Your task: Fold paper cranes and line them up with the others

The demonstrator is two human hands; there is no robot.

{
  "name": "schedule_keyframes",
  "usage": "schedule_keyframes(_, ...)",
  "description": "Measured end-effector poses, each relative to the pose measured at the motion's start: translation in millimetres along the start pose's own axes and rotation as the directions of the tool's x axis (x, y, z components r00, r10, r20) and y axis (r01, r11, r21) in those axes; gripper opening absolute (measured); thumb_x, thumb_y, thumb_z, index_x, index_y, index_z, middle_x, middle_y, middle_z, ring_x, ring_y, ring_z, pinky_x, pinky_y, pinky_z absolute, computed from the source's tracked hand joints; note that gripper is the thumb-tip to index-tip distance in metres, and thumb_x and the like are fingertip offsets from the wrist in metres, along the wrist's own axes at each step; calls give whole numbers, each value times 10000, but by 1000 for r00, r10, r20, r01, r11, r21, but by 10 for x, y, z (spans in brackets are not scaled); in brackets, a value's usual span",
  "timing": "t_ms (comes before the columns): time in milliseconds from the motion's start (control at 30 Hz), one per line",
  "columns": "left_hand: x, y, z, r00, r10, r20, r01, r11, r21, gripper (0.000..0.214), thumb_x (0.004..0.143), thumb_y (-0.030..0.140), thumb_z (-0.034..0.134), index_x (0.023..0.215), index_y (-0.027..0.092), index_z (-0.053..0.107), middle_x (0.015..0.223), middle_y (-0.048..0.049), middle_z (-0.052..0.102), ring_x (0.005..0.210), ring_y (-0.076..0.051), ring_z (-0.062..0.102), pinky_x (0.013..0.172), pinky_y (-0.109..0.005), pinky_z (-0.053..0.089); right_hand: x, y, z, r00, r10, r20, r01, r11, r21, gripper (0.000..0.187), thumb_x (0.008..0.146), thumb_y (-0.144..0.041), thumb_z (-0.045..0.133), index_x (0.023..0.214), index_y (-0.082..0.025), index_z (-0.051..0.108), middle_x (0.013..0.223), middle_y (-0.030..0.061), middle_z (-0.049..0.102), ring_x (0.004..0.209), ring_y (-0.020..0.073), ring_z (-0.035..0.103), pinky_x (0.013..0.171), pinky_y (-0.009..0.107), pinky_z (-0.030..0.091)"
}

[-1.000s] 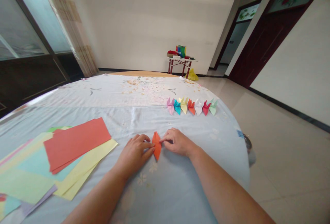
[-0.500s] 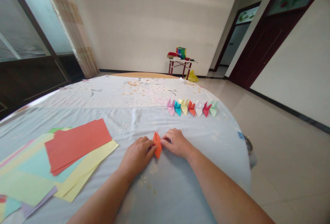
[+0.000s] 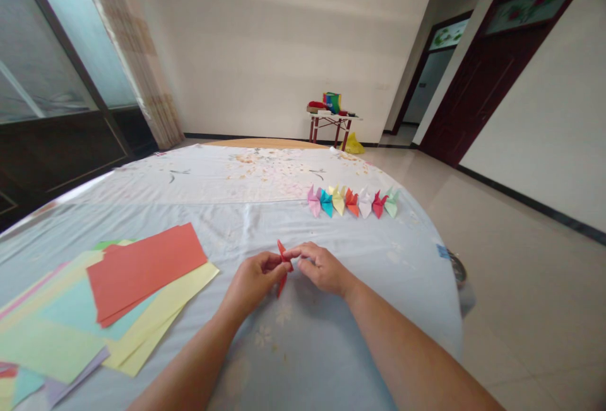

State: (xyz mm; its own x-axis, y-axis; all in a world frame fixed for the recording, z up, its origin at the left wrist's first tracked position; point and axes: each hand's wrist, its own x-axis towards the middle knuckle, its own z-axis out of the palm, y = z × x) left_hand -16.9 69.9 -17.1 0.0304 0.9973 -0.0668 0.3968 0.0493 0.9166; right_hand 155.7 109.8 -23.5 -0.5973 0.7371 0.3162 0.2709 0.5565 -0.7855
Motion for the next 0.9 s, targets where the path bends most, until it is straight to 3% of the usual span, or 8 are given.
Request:
schedule_keyframes(100, 26, -15, 11, 995, -104, 5, 103, 974, -203, 322, 643, 418, 609, 824, 152, 632, 694, -14, 686, 554, -125, 598, 504, -219, 441, 8, 50, 11, 991, 70, -110, -68, 998, 16, 289, 787, -143, 455, 1021, -193, 616, 1016, 53, 632, 965, 159, 559, 857, 318, 424)
schedule_keyframes(200, 25, -23, 28, 990, -139, -15, 125, 930, -346, 304, 641, 375, 630, 841, 146, 618, 727, -21, 691, 590, -122, 615, 514, -211, 462, 18, 99, 24, 965, 156, -209, -149, 988, 51, 291, 801, -239, 491, 1071, -168, 574, 990, 69, 623, 880, 155, 574, 765, 293, 454)
schedule_keyframes(367, 23, -57, 87, 991, -132, 30, 132, 893, -430, 339, 649, 384, 637, 871, 136, 574, 730, -38, 695, 605, -130, 628, 513, -217, 474, 28, 135, 63, 956, 265, -125, -232, 945, 232, 419, 781, -320, 549, 1151, -137, 482, 790, 17, 606, 657, 106, 551, 639, 243, 444)
schedule_keyframes(500, 32, -95, 112, 996, -88, 20, 90, 968, -235, 390, 674, 387, 591, 967, 137, 527, 616, 0, 666, 441, -113, 555, 427, -217, 396, 23, 136, 102, 960, 269, -82, -241, 936, 255, 424, 746, -250, 577, 1149, -157, 480, 715, -26, 573, 595, 87, 522, 589, 214, 423)
schedule_keyframes(600, 12, -105, 99, 998, 31, -53, -31, 1000, 5, 391, 710, 367, 545, 1026, 137, 534, 633, 0, 662, 518, -136, 580, 498, -238, 406, 13, 139, 114, 954, 278, -114, -262, 955, 140, 420, 742, -224, 573, 1150, -169, 491, 702, -28, 576, 593, 93, 518, 594, 214, 418)
schedule_keyframes(733, -36, -89, 94, 989, 145, -35, -128, 946, 299, 289, 744, 351, 502, 962, 187, 600, 712, -3, 661, 592, -142, 573, 565, -245, 395, 7, 147, 112, 963, 229, -142, -248, 959, -137, 370, 743, -231, 589, 1109, -203, 546, 785, 0, 610, 640, 114, 531, 629, 228, 414)
schedule_keyframes(900, -50, -92, 125, 983, 186, -4, -162, 868, 470, 222, 787, 334, 462, 873, 200, 618, 776, -27, 642, 685, -155, 575, 607, -239, 387, 9, 143, 94, 976, 150, -157, -198, 912, -360, 265, 743, -259, 616, 998, -188, 602, 916, 45, 600, 845, 152, 547, 768, 250, 411)
